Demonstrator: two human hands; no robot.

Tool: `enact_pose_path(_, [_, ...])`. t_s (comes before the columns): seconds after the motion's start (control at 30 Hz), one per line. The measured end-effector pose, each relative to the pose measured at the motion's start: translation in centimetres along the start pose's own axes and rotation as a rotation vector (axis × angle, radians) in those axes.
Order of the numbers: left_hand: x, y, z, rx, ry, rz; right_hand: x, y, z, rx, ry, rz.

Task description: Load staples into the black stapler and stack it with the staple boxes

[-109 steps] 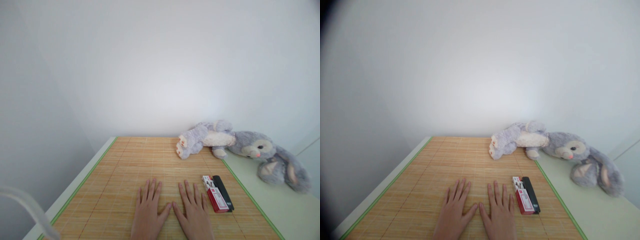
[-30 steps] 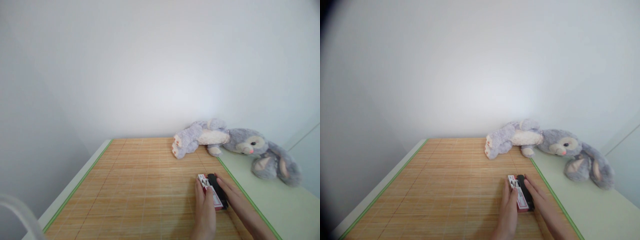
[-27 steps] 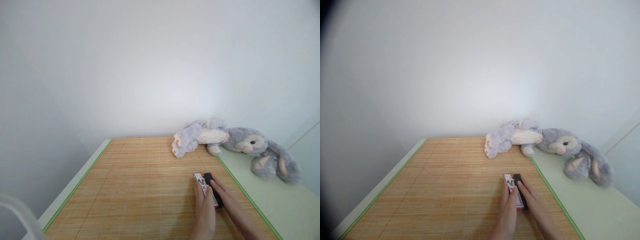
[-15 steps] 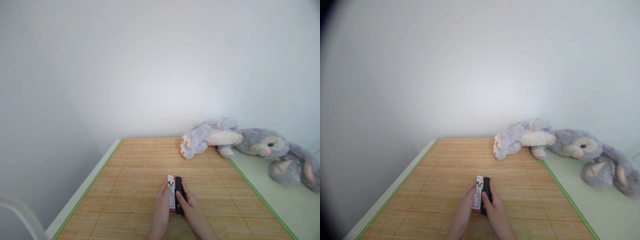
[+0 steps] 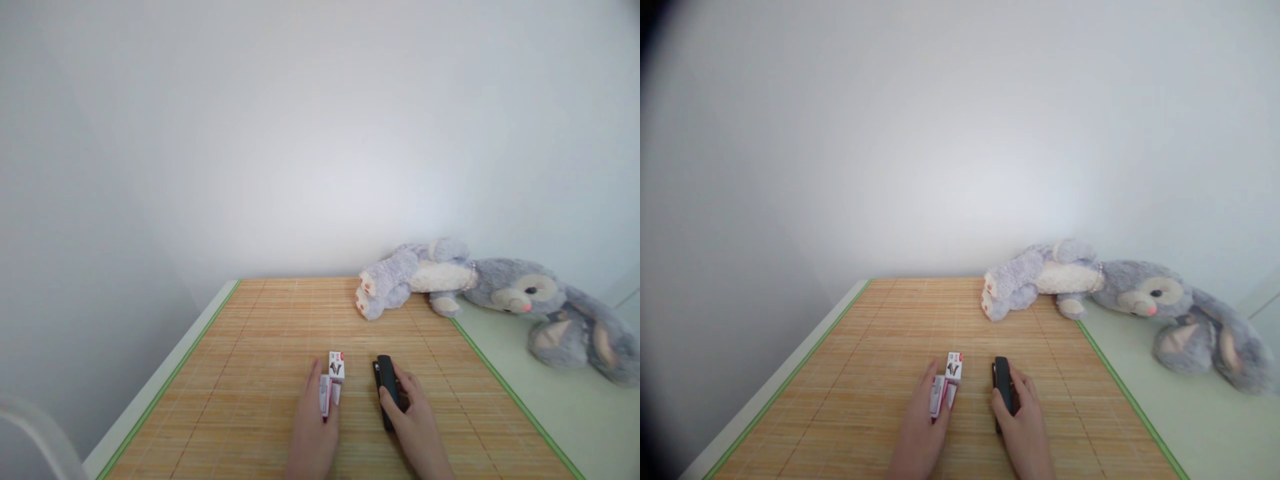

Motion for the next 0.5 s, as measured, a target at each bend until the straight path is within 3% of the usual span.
enact_pose_path(0.13, [-3.6, -2.4, -2.2, -0.054, 0.029, 0.094, 0.4, 0.0, -0.1, 0.029, -0.034, -0.003])
enact_pose_path(0.27, [-6.5, -4.4, -2.3, -0.054, 0.099, 0.095, 0.4, 0.0, -0.2, 0.029, -0.041, 0.039])
enact_pose_path(0.37, [-4.7, -5.5, -2.7, -0.067, 0.087, 0.162, 0.4, 0.0, 0.1, 0.036, -0.034, 0.032])
enact_pose_path(0.5, [0.9, -5.7, -4.8, -0.154, 0.065, 0.234, 0.3, 0.1, 0.7, 0.048, -0.025, 0.022])
Point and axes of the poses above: each hand's wrist, its own x-axis away from the middle knuckle, its own y-axis out of the palm, z = x × y, the point moved 1 cm from there along -x, towards the middle knuckle, and after that the axes turned 2 degrees about x, right-handed, at the moved point
